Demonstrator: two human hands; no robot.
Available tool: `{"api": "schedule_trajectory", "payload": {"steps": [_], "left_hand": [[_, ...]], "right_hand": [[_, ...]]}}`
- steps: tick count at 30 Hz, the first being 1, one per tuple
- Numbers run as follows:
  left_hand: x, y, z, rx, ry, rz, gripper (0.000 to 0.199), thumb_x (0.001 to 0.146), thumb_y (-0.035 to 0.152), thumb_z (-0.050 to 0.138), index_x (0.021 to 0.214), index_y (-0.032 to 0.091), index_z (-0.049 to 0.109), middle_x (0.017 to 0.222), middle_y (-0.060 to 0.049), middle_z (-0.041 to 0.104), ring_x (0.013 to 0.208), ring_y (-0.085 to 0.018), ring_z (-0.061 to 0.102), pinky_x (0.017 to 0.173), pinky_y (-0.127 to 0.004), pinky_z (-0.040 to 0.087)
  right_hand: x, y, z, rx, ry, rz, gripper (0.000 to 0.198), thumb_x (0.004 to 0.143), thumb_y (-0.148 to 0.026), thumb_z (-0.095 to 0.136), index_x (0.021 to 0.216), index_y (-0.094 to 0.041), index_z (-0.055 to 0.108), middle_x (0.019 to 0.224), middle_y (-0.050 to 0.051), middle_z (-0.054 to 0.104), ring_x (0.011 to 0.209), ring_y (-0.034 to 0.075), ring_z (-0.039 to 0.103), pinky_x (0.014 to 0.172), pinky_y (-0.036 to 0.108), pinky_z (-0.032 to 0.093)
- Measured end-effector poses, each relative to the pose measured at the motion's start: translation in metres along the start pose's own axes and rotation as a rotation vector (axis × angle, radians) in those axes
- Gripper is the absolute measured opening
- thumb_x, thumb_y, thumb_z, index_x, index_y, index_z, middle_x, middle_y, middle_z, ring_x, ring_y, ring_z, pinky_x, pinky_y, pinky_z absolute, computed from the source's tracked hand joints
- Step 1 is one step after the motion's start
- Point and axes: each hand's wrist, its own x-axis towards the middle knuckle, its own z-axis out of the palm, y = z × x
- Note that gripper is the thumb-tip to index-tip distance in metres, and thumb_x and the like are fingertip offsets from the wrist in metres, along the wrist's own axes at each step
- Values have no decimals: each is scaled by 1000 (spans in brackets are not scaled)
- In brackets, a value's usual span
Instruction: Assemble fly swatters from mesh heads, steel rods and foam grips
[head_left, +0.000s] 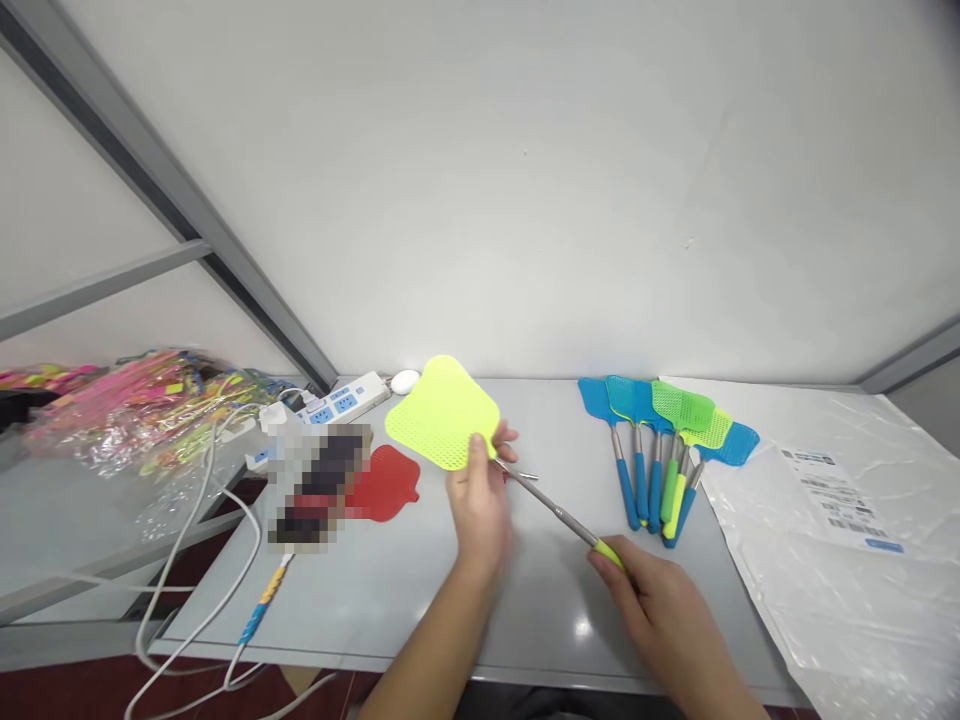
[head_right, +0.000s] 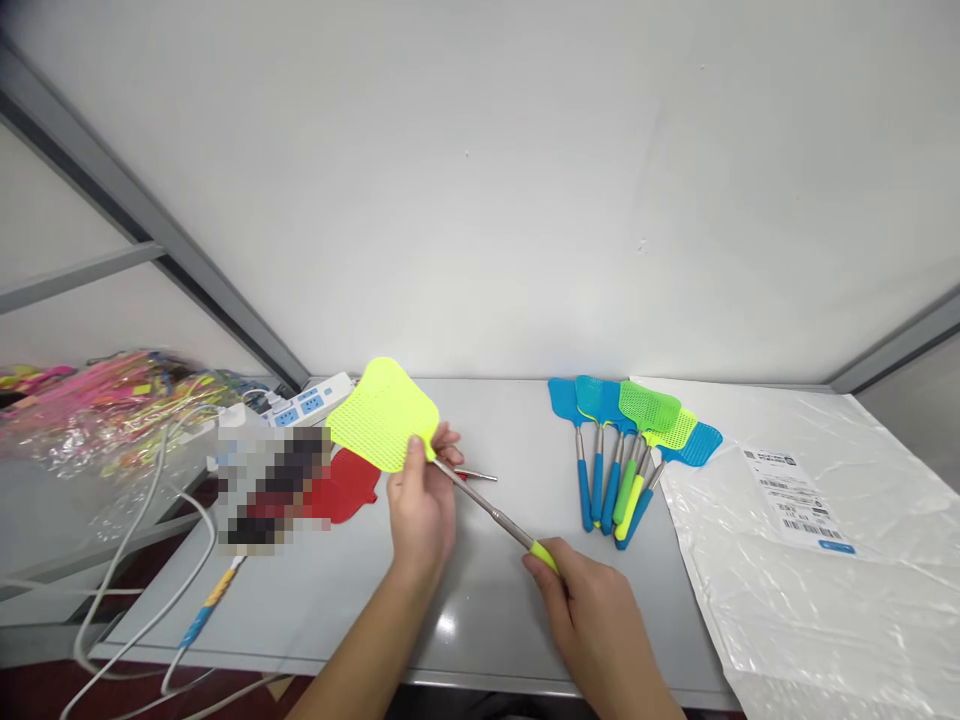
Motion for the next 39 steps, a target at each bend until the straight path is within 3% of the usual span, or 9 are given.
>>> {"api": "schedule_trajectory", "payload": {"steps": [4, 10, 15, 17, 22, 29, 33, 36, 39], "left_hand": [[-32, -16, 18, 142, -143, -135, 40, 93, 47, 53, 91, 14, 75, 86, -10, 72, 80, -18, 64, 80, -31, 47], [-31, -20, 21, 160, -222, -185, 42, 94, 49, 49, 92, 14, 73, 84, -9, 72, 74, -17, 61, 77, -32, 48], [-29, -21, 22, 159, -267, -212, 45, 93, 50, 49, 88, 13, 74, 81, -10, 71, 70, -16, 60, 73, -30, 48], [-29, -21, 23, 157, -273, -218, 44, 92, 50, 51, 87, 12, 73, 80, -10, 71, 68, -16, 60, 71, -30, 48], [-28, -21, 22, 153, -249, -214, 42, 90, 51, 54, 85, 14, 72, 76, -8, 69, 63, -14, 59, 68, -29, 48], [-28, -22, 24, 244, -291, -189, 41, 92, 50, 51, 83, 14, 69, 72, -7, 68, 61, -14, 55, 63, -26, 45], [-39, -29, 26, 309, -455, -304, 38, 94, 49, 47, 90, 16, 66, 73, -6, 66, 71, -17, 58, 69, -28, 46], [-42, -33, 28, 416, -579, -385, 37, 95, 50, 44, 92, 19, 63, 67, -1, 58, 62, -16, 55, 61, -27, 44], [-30, -35, 38, 657, -661, -234, 40, 96, 51, 38, 77, 21, 56, 62, 1, 51, 57, -15, 50, 56, -26, 40]], "right_hand": [[9, -19, 12, 207, 30, 90, 40, 98, -52, 32, 77, -23, 51, 59, -1, 55, 55, 17, 52, 53, 25, 33], [13, -20, 10, 446, -34, 174, 46, 94, -58, 37, 77, -20, 56, 60, -3, 47, 58, 14, 44, 55, 24, 30], [12, -19, 14, 793, -303, 319, 50, 94, -63, 31, 79, -20, 53, 51, -9, 25, 46, 11, 23, 45, 23, 19], [13, -19, 19, 752, -273, 301, 48, 95, -62, 30, 78, -21, 50, 51, -9, 27, 45, 11, 24, 45, 23, 19], [15, -20, 26, 274, 114, 180, 34, 96, -49, 36, 75, -23, 45, 56, -1, 50, 50, 16, 42, 50, 26, 21], [18, -23, 25, 643, -85, 215, 42, 97, -52, 35, 73, -21, 48, 59, -5, 37, 55, 12, 35, 50, 23, 26], [24, -19, 24, 904, -36, 286, 37, 95, -55, 38, 91, -20, 52, 63, -6, 36, 55, 11, 32, 49, 23, 27], [27, -19, 15, 905, -8, 292, 38, 97, -51, 38, 117, -21, 50, 67, -5, 40, 56, 12, 37, 51, 24, 32], [25, -14, 4, 753, -15, 235, 41, 98, -46, 35, 129, -21, 46, 69, -4, 46, 62, 15, 47, 58, 26, 41]]}}
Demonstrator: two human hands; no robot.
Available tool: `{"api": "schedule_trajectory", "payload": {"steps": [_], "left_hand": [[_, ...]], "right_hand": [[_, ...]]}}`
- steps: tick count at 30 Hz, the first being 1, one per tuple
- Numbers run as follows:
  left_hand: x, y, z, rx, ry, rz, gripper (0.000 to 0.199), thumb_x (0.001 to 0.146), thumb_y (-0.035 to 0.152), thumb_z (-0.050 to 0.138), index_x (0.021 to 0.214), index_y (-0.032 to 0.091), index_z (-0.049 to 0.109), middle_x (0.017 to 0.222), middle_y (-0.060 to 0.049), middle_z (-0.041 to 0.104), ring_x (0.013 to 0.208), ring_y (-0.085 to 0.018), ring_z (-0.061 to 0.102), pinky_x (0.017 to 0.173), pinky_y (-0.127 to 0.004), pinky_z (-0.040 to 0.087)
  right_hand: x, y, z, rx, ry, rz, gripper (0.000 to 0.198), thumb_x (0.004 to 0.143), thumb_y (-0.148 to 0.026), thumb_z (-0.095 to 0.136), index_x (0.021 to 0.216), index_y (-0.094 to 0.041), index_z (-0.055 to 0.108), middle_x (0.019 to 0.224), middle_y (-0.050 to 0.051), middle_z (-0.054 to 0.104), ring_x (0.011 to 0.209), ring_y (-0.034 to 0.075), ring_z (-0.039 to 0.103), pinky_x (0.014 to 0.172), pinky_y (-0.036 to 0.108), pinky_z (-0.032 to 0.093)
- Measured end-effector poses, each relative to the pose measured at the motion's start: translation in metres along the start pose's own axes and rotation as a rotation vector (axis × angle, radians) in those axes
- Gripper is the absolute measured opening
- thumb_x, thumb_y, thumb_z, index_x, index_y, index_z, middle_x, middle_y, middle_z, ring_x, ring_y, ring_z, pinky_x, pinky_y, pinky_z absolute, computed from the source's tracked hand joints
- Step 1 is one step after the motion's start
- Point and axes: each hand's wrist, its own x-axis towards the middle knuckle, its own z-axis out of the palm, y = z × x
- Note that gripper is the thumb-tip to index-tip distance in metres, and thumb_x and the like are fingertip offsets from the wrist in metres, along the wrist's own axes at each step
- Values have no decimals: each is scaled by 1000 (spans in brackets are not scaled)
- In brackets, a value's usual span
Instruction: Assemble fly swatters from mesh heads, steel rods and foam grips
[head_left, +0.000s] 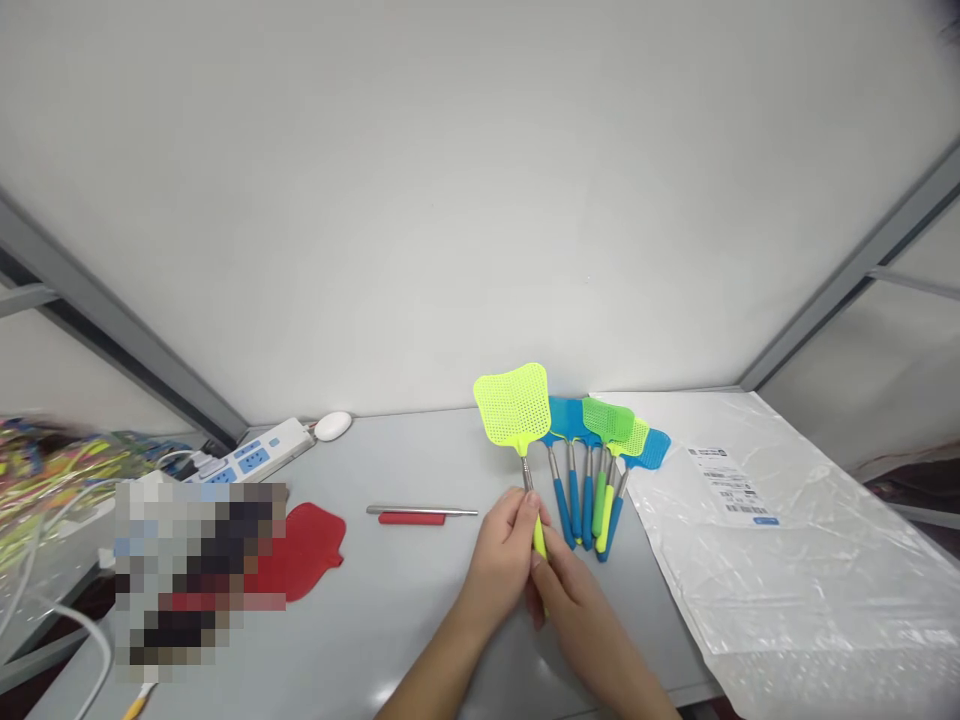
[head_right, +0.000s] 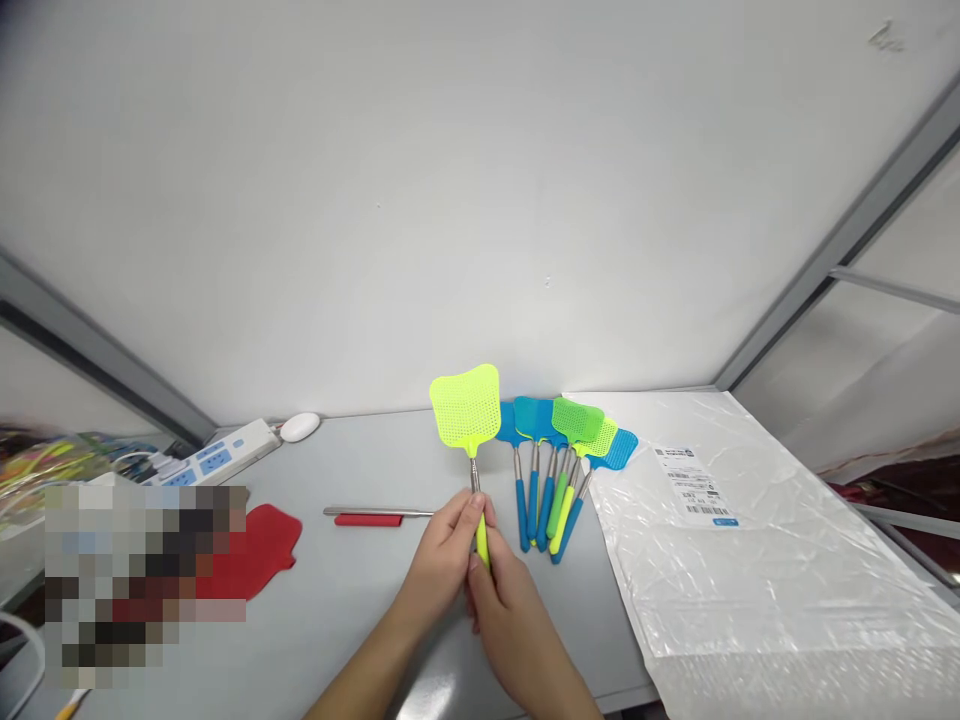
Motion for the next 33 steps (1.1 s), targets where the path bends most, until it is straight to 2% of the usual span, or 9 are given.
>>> {"api": "schedule_trajectory", "payload": {"steps": [2, 4, 7, 11, 14, 18, 25, 33], "left_hand": [[18, 6, 0, 323, 52, 125, 43, 97, 47, 34, 68, 21, 51, 69, -1, 55, 66, -17, 54, 62, -27, 41], [38, 11, 4, 570, 49, 169, 47, 99, 44, 29, 64, 20, 49, 69, -2, 58, 67, -17, 54, 63, -27, 39], [65, 12, 20, 709, -1, 146, 51, 98, 43, 28, 60, 20, 51, 60, -2, 57, 58, -17, 52, 58, -28, 34], [89, 3, 45, 879, -25, 158, 48, 96, 37, 33, 59, 20, 59, 67, -7, 64, 71, -23, 59, 68, -33, 36], [100, -3, 56, 987, -56, 174, 45, 93, 32, 37, 60, 20, 64, 72, -10, 67, 86, -28, 60, 75, -36, 37], [107, -9, 62, 1097, -77, 200, 44, 93, 30, 37, 65, 19, 68, 82, -12, 69, 93, -29, 58, 79, -39, 38], [110, -14, 65, 1194, -49, 261, 45, 95, 32, 35, 69, 19, 71, 88, -13, 64, 94, -30, 55, 79, -42, 38], [107, -13, 63, 1156, 5, 360, 47, 97, 40, 35, 72, 19, 67, 85, -11, 59, 92, -29, 52, 79, -43, 37]], "right_hand": [[-3, 5, -11, -147, 107, -82, 43, 98, -44, 39, 133, -20, 44, 78, -1, 54, 72, 18, 54, 68, 29, 45], [-6, 16, -26, -306, 299, -144, 43, 96, -44, 43, 131, -20, 47, 87, 3, 58, 80, 20, 57, 75, 33, 46], [-10, 36, -55, -519, 519, -196, 32, 96, -43, 44, 116, -22, 57, 90, 5, 60, 85, 23, 57, 78, 37, 44], [-12, 60, -87, -695, 627, -218, 25, 96, -40, 44, 106, -23, 60, 100, 8, 61, 96, 27, 56, 83, 43, 41], [-9, 69, -96, -745, 649, -194, 25, 96, -39, 43, 107, -22, 59, 103, 10, 60, 99, 28, 56, 84, 44, 42], [-4, 72, -93, -811, 617, -151, 25, 96, -39, 45, 110, -24, 59, 103, 8, 60, 97, 27, 57, 83, 44, 42], [-3, 70, -92, -843, 586, -156, 23, 96, -36, 46, 112, -26, 58, 102, 8, 60, 98, 27, 56, 81, 43, 43], [-4, 69, -92, -831, 551, -144, 24, 97, -37, 44, 113, -25, 57, 104, 8, 58, 97, 27, 55, 82, 44, 43]]}}
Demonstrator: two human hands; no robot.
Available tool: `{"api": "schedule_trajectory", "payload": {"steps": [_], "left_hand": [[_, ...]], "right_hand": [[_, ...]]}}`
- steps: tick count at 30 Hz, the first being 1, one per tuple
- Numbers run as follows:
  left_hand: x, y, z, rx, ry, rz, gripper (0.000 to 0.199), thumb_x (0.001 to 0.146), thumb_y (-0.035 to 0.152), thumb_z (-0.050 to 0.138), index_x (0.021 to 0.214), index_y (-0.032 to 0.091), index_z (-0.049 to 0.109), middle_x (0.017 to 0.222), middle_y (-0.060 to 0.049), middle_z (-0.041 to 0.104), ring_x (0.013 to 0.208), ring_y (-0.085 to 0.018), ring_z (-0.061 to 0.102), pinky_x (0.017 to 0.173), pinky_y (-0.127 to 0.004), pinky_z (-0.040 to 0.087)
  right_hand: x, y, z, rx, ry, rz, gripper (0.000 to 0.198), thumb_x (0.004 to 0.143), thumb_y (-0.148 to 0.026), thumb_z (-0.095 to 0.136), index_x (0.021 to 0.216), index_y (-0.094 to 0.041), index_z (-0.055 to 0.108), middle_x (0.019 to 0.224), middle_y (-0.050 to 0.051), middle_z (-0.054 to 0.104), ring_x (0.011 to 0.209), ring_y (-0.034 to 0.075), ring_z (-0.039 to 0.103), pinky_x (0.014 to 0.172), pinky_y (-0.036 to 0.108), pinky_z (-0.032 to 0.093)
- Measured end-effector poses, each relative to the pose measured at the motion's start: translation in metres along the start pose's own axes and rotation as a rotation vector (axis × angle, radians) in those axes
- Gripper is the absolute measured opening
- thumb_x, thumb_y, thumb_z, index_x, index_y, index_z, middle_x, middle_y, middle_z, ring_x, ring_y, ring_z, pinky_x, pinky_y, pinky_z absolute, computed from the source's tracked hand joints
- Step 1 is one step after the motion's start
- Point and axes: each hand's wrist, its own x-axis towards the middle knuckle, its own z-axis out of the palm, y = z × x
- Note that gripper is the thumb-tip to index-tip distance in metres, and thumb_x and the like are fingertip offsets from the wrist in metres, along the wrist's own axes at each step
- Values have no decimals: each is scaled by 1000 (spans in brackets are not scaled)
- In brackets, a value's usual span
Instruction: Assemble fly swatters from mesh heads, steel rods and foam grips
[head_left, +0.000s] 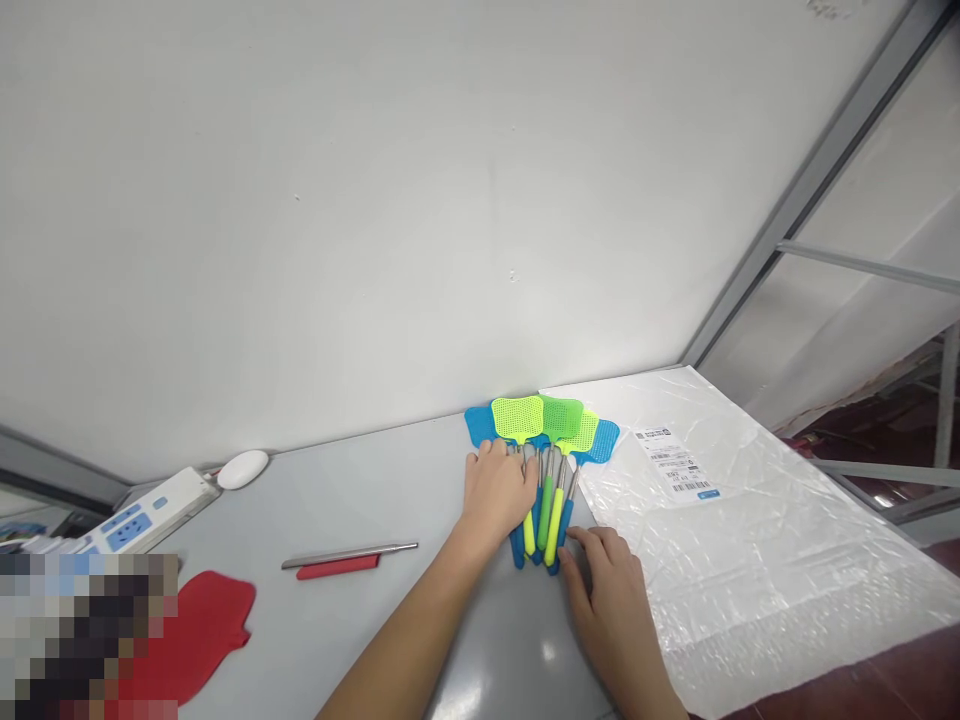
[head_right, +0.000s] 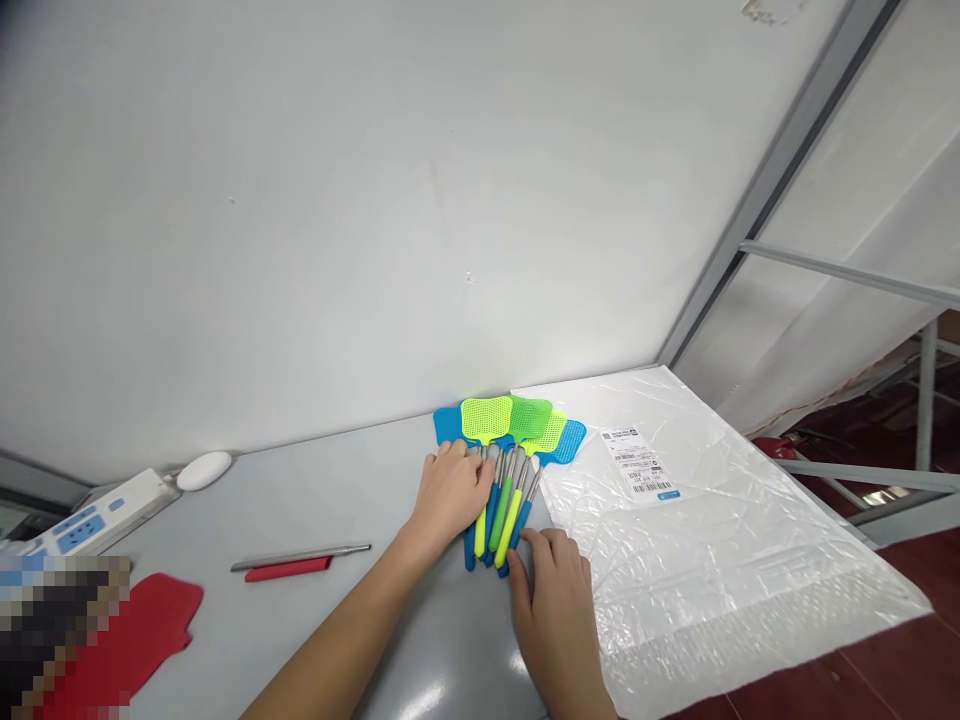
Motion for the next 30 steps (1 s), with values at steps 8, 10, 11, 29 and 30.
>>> {"api": "schedule_trajectory", "payload": {"steps": [8, 10, 11, 29, 30], "left_hand": [[-32, -35, -27, -120, 31, 145, 33, 100, 33, 35, 79, 20, 57, 89, -5, 56, 85, -20, 51, 77, -35, 40], [-47, -52, -33, -157, 27, 201, 29, 100, 30, 35, 83, 19, 56, 91, -5, 55, 86, -20, 50, 78, -36, 41], [-55, -61, -36, -169, 24, 223, 28, 100, 29, 36, 84, 19, 56, 91, -5, 55, 86, -20, 50, 78, -36, 41], [-183, -149, -92, -96, 145, -217, 16, 92, 21, 49, 100, 26, 62, 108, -5, 59, 101, -24, 51, 85, -38, 40], [-184, -149, -92, -81, 138, -228, 17, 91, 20, 50, 101, 26, 62, 109, -5, 59, 103, -24, 50, 85, -38, 39]], "right_hand": [[-3, 0, -2, 82, 39, -6, 25, 96, -37, 45, 113, -24, 57, 105, 9, 58, 99, 27, 55, 82, 43, 46], [-5, 1, -2, 122, 60, -27, 24, 96, -36, 46, 112, -23, 58, 105, 9, 58, 100, 26, 55, 84, 42, 47], [-6, 1, -2, 141, 75, -43, 23, 96, -36, 47, 110, -23, 58, 104, 9, 58, 100, 26, 55, 85, 42, 47], [-6, -102, 44, 22, -174, -550, 19, 97, -29, 46, 102, -21, 61, 93, 8, 58, 85, 23, 55, 76, 37, 43], [0, -112, 48, -24, -202, -573, 20, 97, -29, 44, 103, -20, 62, 93, 8, 58, 84, 22, 55, 75, 37, 42]]}}
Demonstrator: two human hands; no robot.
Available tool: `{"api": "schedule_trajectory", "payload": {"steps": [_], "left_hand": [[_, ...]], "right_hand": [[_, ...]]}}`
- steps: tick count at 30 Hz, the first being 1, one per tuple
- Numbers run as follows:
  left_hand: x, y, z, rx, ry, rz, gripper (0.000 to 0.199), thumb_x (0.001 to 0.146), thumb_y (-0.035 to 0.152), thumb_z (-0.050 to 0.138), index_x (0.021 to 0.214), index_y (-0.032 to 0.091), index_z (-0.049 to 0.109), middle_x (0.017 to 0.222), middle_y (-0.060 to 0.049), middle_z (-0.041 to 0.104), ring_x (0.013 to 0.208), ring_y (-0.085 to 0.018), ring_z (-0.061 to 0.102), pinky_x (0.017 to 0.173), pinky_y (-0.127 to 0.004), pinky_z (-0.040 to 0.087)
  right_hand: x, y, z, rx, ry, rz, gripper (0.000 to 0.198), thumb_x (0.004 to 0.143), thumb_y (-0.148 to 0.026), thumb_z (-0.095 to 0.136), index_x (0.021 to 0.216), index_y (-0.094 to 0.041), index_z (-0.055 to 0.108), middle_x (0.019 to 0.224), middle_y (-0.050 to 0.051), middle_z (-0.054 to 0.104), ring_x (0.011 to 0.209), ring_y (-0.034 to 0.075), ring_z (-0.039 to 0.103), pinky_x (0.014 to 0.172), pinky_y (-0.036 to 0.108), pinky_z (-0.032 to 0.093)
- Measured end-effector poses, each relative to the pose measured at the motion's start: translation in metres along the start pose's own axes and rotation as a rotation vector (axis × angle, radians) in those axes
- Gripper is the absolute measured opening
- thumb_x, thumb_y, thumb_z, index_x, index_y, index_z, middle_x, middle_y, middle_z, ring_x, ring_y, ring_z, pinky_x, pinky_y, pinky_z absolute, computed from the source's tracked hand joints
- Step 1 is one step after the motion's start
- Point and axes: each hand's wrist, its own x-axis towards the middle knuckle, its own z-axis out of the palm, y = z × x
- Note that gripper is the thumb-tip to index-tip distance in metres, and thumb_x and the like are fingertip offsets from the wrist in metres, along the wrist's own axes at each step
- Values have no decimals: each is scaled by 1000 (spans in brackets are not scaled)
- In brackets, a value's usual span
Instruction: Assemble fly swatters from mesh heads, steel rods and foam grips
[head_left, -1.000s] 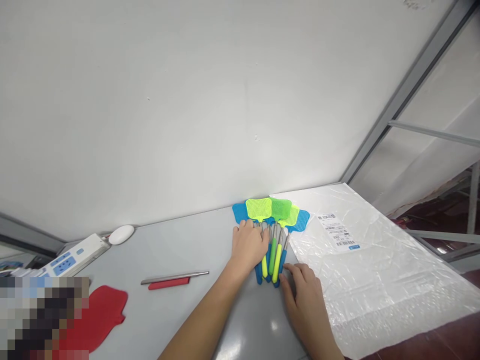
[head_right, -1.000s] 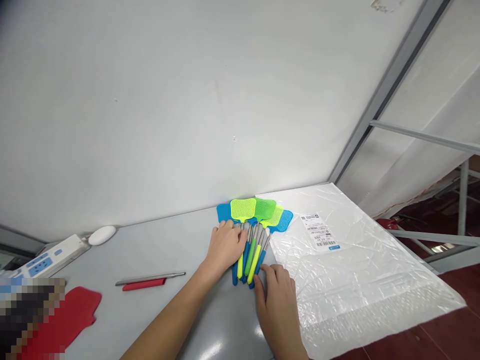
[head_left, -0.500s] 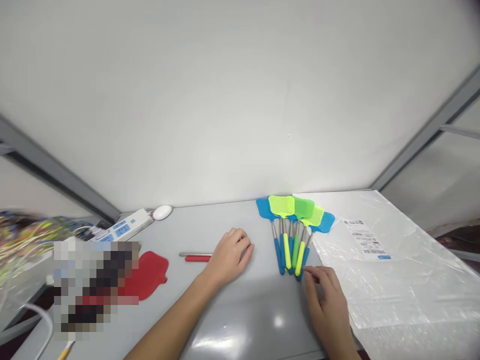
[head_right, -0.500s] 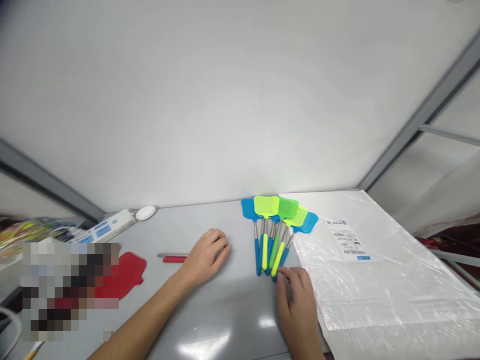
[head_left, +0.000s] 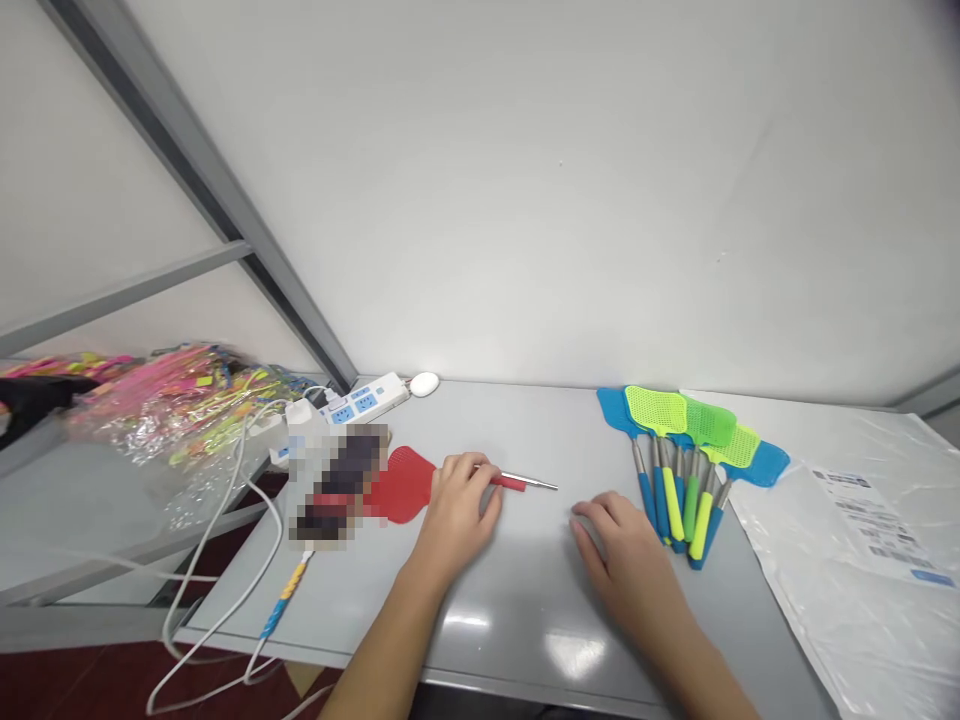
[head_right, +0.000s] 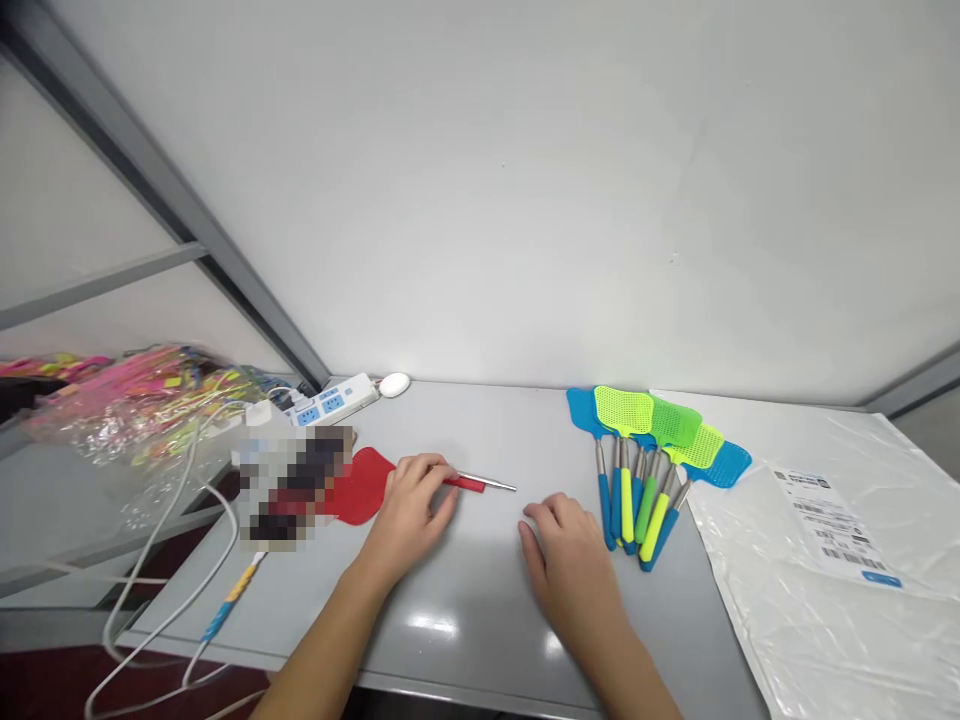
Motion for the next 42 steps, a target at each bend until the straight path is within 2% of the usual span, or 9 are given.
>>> {"api": "schedule_trajectory", "payload": {"steps": [7, 10, 15, 20, 23, 27, 33, 37, 42], "left_hand": [[-4, -2, 3, 46, -34, -14, 15, 89, 21, 56, 102, 27, 63, 120, -5, 56, 112, -27, 45, 87, -42, 35], [-5, -3, 3, 37, -40, -13, 3, 89, 26, 60, 91, 24, 62, 121, -6, 56, 112, -26, 45, 88, -42, 34], [-5, 0, 3, -24, -58, 1, 7, 93, 26, 55, 89, 23, 59, 117, -5, 59, 108, -25, 47, 85, -40, 34], [-17, 10, 4, -215, -51, -64, 18, 100, 23, 36, 99, 21, 54, 93, -4, 63, 84, -20, 53, 79, -36, 38], [-35, 14, 7, -333, -31, -158, 18, 99, 27, 35, 101, 22, 52, 86, -3, 63, 77, -20, 54, 69, -32, 40], [-53, 16, 7, -413, -9, -223, 18, 98, 32, 40, 98, 23, 55, 83, -2, 63, 75, -18, 55, 68, -30, 42], [-47, 14, 3, -538, -18, -224, 13, 94, 32, 52, 99, 24, 62, 90, -3, 63, 80, -17, 56, 70, -28, 45], [-46, 13, 2, -620, 21, -127, 14, 93, 30, 55, 100, 25, 66, 94, -4, 66, 91, -19, 58, 81, -31, 47], [-49, 10, 4, -650, 103, -101, 22, 97, 25, 47, 103, 24, 68, 99, -4, 66, 96, -18, 58, 87, -32, 46]], "right_hand": [[54, -20, 35, -153, -134, -2, 15, 93, -20, 51, 101, -20, 63, 96, 9, 59, 88, 26, 52, 72, 36, 37], [55, -18, 48, -113, -128, 15, 14, 93, -19, 49, 93, -21, 63, 92, 8, 59, 85, 25, 52, 71, 35, 36], [46, -10, 44, 14, -90, 70, 18, 97, -26, 43, 91, -20, 60, 88, 6, 62, 81, 22, 55, 71, 33, 39], [30, 1, 24, 437, 123, 357, 27, 96, -43, 44, 95, -20, 58, 82, 2, 62, 75, 18, 56, 69, 29, 43], [15, 7, 17, 823, 280, 545, 28, 92, -48, 53, 84, -21, 57, 71, -1, 57, 72, 16, 53, 71, 28, 42], [-1, 10, 14, 1179, 349, 657, 26, 89, -45, 59, 79, -21, 56, 64, -2, 55, 66, 15, 53, 67, 29, 43], [-2, 0, 12, 1271, 515, 684, 30, 88, -42, 61, 70, -19, 53, 57, -4, 49, 56, 12, 49, 55, 26, 43], [4, -2, 9, 1325, 634, 768, 31, 88, -44, 59, 70, -20, 51, 52, -8, 39, 49, 9, 37, 49, 24, 42], [8, -1, 6, 1364, 652, 846, 33, 86, -44, 60, 67, -21, 46, 51, -9, 34, 45, 8, 32, 44, 22, 39]]}}
